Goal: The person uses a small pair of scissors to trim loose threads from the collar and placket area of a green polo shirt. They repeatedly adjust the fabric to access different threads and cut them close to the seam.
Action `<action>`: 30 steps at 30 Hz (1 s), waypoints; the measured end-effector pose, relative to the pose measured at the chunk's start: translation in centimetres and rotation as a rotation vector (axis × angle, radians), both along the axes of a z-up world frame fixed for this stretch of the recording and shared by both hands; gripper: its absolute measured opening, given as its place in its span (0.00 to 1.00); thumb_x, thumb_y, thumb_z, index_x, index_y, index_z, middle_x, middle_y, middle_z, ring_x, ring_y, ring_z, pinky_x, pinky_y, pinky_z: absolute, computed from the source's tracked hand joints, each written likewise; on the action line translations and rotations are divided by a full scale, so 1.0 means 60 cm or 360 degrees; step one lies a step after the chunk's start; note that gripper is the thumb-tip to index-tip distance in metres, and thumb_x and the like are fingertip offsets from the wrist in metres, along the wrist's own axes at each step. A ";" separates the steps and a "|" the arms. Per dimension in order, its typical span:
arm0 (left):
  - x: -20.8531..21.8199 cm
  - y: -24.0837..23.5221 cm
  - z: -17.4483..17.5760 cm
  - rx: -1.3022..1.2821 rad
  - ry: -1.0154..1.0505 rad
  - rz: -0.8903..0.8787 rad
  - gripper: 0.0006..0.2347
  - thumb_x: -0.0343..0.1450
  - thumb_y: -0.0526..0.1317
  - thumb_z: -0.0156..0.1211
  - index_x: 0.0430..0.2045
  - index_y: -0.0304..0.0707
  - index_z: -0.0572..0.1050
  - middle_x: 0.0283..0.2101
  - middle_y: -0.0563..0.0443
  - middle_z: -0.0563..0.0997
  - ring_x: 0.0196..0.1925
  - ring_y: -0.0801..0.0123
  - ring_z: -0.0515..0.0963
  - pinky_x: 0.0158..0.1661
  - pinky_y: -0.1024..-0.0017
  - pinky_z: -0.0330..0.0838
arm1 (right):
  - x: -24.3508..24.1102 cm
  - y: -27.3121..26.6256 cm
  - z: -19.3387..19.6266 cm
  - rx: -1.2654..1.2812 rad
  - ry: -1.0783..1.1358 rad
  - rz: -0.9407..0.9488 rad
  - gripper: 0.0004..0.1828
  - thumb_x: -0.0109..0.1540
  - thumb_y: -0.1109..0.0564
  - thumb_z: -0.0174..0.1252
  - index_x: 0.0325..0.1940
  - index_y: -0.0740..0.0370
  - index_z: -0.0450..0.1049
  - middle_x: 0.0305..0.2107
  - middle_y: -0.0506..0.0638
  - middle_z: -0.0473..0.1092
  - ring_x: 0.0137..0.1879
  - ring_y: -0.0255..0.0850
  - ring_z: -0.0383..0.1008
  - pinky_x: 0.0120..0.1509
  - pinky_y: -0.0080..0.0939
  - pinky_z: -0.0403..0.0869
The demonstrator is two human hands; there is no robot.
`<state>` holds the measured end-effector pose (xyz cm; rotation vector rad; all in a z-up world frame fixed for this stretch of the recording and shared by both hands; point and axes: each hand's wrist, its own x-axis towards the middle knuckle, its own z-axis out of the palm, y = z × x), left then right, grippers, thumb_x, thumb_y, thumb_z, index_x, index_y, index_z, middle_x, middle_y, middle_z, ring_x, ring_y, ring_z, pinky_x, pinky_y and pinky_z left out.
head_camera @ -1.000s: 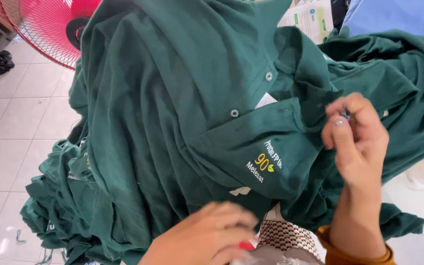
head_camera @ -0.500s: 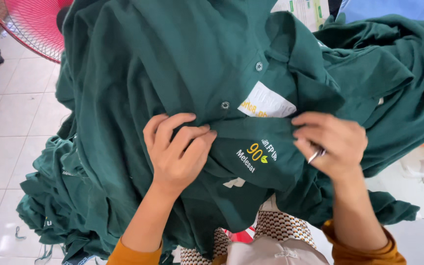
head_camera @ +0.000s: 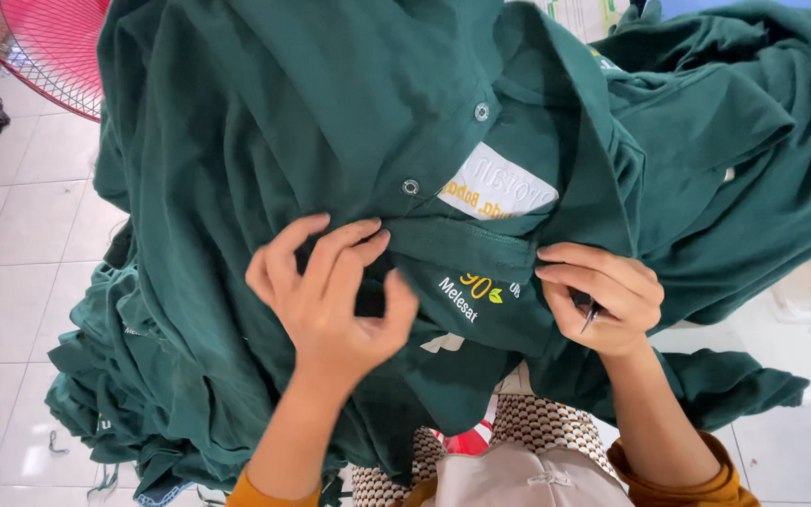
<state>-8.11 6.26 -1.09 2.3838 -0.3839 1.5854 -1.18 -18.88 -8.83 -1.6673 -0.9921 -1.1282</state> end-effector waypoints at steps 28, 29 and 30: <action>0.030 -0.093 -0.081 0.0814 0.0306 0.0140 0.01 0.73 0.34 0.60 0.33 0.38 0.78 0.33 0.46 0.78 0.35 0.60 0.79 0.41 0.66 0.77 | -0.041 -0.015 0.007 0.0264 0.0992 0.0244 0.05 0.61 0.73 0.62 0.36 0.70 0.81 0.30 0.58 0.76 0.21 0.30 0.58 0.24 0.32 0.64; 0.033 -0.087 -0.082 0.0817 0.0308 0.0140 0.01 0.73 0.34 0.60 0.33 0.38 0.78 0.33 0.46 0.78 0.35 0.60 0.79 0.41 0.66 0.77 | -0.043 -0.016 0.008 0.0267 0.0993 0.0245 0.05 0.61 0.73 0.62 0.36 0.70 0.81 0.30 0.58 0.76 0.21 0.30 0.58 0.24 0.32 0.64; 0.036 -0.082 -0.083 0.0797 0.0298 0.0060 0.02 0.73 0.33 0.60 0.35 0.39 0.78 0.33 0.46 0.78 0.35 0.60 0.80 0.41 0.66 0.77 | -0.044 -0.018 0.009 0.0274 0.1011 0.0277 0.04 0.61 0.73 0.61 0.37 0.71 0.80 0.31 0.59 0.76 0.20 0.31 0.58 0.24 0.32 0.64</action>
